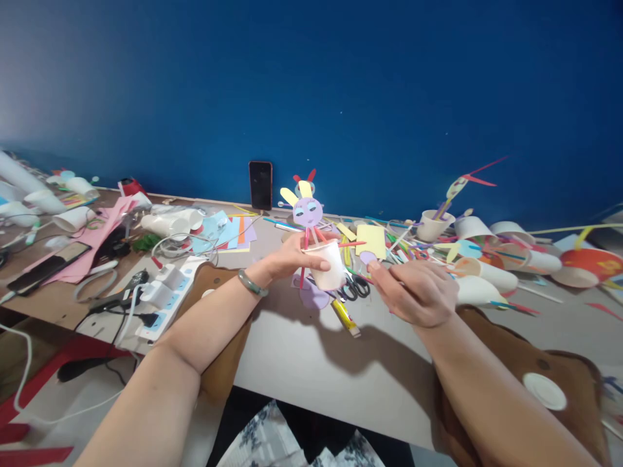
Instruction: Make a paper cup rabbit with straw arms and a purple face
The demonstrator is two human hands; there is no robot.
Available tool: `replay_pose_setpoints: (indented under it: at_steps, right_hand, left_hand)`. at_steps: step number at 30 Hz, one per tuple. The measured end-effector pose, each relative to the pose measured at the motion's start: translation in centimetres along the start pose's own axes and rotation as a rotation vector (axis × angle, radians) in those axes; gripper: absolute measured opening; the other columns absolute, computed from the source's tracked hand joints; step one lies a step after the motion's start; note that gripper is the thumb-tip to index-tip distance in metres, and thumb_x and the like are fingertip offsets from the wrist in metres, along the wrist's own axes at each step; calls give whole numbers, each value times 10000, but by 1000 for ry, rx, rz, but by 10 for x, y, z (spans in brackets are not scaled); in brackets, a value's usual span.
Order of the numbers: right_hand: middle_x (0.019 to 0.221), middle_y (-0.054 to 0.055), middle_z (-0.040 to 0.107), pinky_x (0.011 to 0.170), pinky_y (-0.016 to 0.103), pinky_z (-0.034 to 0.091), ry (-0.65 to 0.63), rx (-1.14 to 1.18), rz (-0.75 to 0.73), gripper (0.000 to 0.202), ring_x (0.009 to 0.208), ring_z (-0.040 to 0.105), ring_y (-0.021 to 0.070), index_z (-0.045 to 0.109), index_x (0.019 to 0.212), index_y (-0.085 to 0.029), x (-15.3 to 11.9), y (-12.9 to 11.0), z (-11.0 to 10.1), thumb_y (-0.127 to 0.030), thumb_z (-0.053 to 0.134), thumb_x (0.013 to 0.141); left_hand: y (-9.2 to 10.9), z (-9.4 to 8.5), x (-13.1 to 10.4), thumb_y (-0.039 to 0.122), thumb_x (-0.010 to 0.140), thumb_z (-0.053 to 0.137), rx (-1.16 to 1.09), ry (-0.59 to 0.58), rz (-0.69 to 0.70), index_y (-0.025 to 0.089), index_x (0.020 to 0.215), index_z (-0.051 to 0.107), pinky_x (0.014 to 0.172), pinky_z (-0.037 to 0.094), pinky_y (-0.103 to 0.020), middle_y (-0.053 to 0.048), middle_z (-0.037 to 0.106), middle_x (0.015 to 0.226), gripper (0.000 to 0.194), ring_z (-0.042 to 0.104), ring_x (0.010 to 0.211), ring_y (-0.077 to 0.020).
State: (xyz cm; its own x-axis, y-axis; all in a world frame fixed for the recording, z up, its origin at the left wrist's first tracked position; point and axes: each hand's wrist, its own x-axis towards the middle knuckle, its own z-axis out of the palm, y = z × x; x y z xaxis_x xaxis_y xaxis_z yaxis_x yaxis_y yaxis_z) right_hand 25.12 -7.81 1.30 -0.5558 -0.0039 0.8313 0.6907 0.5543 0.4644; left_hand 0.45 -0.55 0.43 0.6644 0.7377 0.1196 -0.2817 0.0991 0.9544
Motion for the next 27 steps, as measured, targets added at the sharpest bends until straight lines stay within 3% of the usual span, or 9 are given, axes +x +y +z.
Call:
replay_pose_setpoints:
  at_steps: [4, 7, 9, 12, 14, 17, 21, 27]
  right_hand:
    - [715, -25, 608, 583, 266, 497, 19, -14, -135, 225, 635, 597, 111, 732, 963, -229, 7, 1, -5, -67, 778, 812]
    - [711, -9, 631, 571, 276, 509, 29, 23, -97, 199, 624, 603, 126, 722, 978, -208, 10, -1, -2, -86, 767, 828]
    - [724, -1, 659, 555, 277, 511, 61, 99, 107, 181, 611, 603, 131, 718, 994, -230, 11, -6, 1, -113, 741, 858]
    - [732, 8, 673, 543, 285, 508, 93, 337, 632, 87, 610, 608, 141, 723, 941, -247, 14, -14, 8, -173, 711, 896]
    - [649, -11, 624, 476, 269, 455, 82, 575, 957, 17, 534, 556, 127, 727, 887, -240, 15, -17, 12, -239, 717, 900]
    - [552, -46, 541, 399, 233, 335, 96, 901, 1316, 102, 430, 434, 85, 721, 826, -231, 14, -16, 17, -317, 765, 856]
    - [550, -54, 516, 399, 213, 282, 123, 1107, 1562, 203, 429, 401, 63, 678, 736, -216, 15, -12, 18, -342, 835, 765]
    - [536, -62, 498, 378, 209, 266, 115, 1160, 1625, 253, 407, 380, 57, 643, 711, -220, 21, -12, 18, -354, 857, 729]
  left_hand:
    - [0, 1, -2, 353, 507, 970, 20, -22, 0, 149, 1133, 690, 769, 541, -312, -58, 712, 915, 716, 680, 813, -179]
    - [0, 0, -2, 358, 490, 976, 12, -15, -9, 148, 1126, 693, 754, 535, -305, -51, 709, 892, 728, 672, 789, -170]
    - [-2, 0, 0, 367, 475, 980, 4, -7, -25, 144, 1130, 691, 751, 532, -310, -50, 709, 887, 750, 671, 787, -174]
    - [-4, -1, 1, 382, 461, 983, -6, 0, -32, 138, 1120, 691, 757, 527, -320, -51, 710, 891, 761, 671, 795, -184]
    - [-4, -1, 1, 388, 467, 981, 0, 6, -29, 138, 1117, 690, 759, 522, -315, -45, 705, 885, 754, 663, 794, -178]
    - [-3, 0, 0, 395, 481, 976, 19, 20, -31, 142, 1116, 688, 745, 515, -296, -32, 692, 869, 742, 646, 774, -158]
    - [-2, 0, -1, 395, 492, 972, 16, 29, -21, 143, 1094, 686, 730, 507, -284, -39, 686, 886, 713, 636, 773, -151]
    - [-2, 1, -1, 414, 479, 971, 16, 34, -31, 144, 1102, 676, 730, 506, -291, -29, 673, 876, 741, 628, 772, -152]
